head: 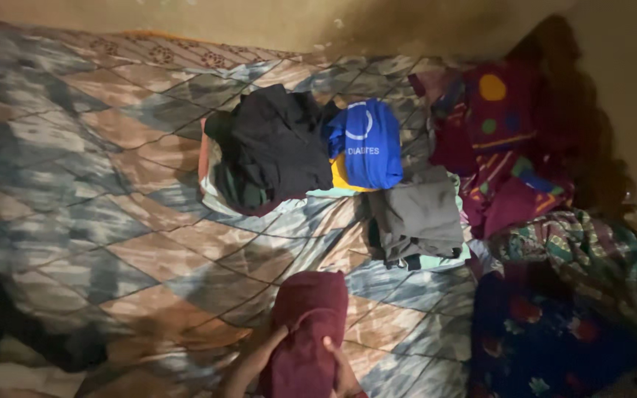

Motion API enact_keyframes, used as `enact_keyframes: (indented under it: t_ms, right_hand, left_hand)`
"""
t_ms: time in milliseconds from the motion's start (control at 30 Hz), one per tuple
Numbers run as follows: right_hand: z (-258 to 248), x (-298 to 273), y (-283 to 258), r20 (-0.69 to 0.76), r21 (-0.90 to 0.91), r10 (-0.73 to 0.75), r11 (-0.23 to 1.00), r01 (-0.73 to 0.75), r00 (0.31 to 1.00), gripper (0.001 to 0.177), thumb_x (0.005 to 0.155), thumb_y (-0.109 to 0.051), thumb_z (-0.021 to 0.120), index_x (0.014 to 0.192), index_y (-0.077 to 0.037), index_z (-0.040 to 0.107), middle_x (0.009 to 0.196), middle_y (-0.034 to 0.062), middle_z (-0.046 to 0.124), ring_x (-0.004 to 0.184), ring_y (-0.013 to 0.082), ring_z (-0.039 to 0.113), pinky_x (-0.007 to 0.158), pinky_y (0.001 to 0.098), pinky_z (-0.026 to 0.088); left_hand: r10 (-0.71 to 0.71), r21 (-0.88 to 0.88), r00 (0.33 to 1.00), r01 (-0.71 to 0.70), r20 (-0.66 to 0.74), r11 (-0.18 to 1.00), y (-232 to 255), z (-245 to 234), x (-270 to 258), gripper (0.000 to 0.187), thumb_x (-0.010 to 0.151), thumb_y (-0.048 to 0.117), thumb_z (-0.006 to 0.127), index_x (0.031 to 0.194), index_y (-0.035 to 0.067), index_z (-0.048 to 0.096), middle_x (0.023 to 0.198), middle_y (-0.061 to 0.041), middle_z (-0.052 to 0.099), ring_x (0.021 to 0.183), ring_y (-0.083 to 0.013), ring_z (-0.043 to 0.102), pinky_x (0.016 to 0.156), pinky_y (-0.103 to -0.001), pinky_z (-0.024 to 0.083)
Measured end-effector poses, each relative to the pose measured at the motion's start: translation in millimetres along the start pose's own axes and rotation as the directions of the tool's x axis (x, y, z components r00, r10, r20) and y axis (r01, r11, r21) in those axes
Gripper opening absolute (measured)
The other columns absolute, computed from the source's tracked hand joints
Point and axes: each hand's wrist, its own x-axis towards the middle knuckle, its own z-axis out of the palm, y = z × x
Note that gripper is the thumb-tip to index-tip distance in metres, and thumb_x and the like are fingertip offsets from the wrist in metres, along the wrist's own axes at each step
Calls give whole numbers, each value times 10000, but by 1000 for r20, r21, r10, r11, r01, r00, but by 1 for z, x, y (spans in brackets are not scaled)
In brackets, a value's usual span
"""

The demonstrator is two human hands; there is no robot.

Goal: The person folds clothes on a bed by hand, picking up items like a maroon shirt, a beige garment, and black pants one by one, smoothing them out, folding them into rectangular shapes, and stacking them into piles.

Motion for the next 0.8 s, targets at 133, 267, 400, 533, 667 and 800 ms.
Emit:
enact_keyframes:
  t_ms: [133, 267, 400, 533, 667, 800]
  right_hand:
    - [8, -23, -64, 127, -367, -645, 675, 640, 753, 893, 771, -600, 686, 1468, -83, 475, 1389, 166, 575, 1249, 391, 578, 1082, 565, 416]
    - [45, -30, -238, -101, -80, -479, 878, 473, 872, 719, 868, -481, 655, 1448, -92, 481, 1374, 153, 606, 1240, 365, 593, 1076, 567, 433]
    - [120, -47, -417, 315, -641, -693, 348, 684, 648, 923, 872, -473, 757, 1571, -47, 330, 1507, 150, 499, 1362, 302, 511, 1132, 483, 413]
    - [205, 51, -537, 693, -699, -148, -379, 606, 706, 840, 914, -508, 652, 1616, -116, 409, 1750, 162, 310, 1631, 312, 267, 1292, 454, 249]
    - [205, 198, -496, 328, -851, -333, -511, 123, 884, 716, 925, -621, 625, 1570, -346, 484, 1723, 53, 346, 1635, 348, 195, 1254, 627, 162]
    - [186, 259, -466, 321, -751, -550, -644, -147, 771, 939, 736, -738, 736, 1560, -456, 386, 1720, 46, 153, 1564, 453, 55, 1062, 870, 79]
  left_hand:
    - [-18, -230, 1000, 17, -4, 973, 5, -15, 34, 756, 948, 548, 546, 1527, 77, 430, 1590, -103, 462, 1465, -228, 409, 1157, -365, 344]
    - [107, -10, 993, -108, -58, 994, -4, -35, 52, 704, 1037, 554, 395, 1596, 128, 349, 1640, -110, 387, 1499, -262, 329, 1181, -393, 244]
    - [353, 433, 929, -273, -114, 859, -23, -36, 38, 616, 1067, 486, 412, 1607, 193, 371, 1572, -138, 486, 1412, -306, 479, 1143, -418, 388]
    - [2, 493, 977, 105, -212, 864, -23, -14, 36, 638, 989, 514, 434, 1577, 270, 400, 1413, -86, 616, 1237, -297, 630, 1032, -424, 513]
    - [-110, 212, 971, 155, -212, 965, -30, -9, 33, 721, 917, 510, 599, 1532, 197, 392, 1385, -96, 599, 1090, -330, 649, 960, -460, 485]
    - [-170, 213, 953, 225, -249, 951, -37, 0, 43, 730, 903, 529, 577, 1531, 199, 402, 1402, -86, 587, 1070, -262, 664, 1003, -423, 463]
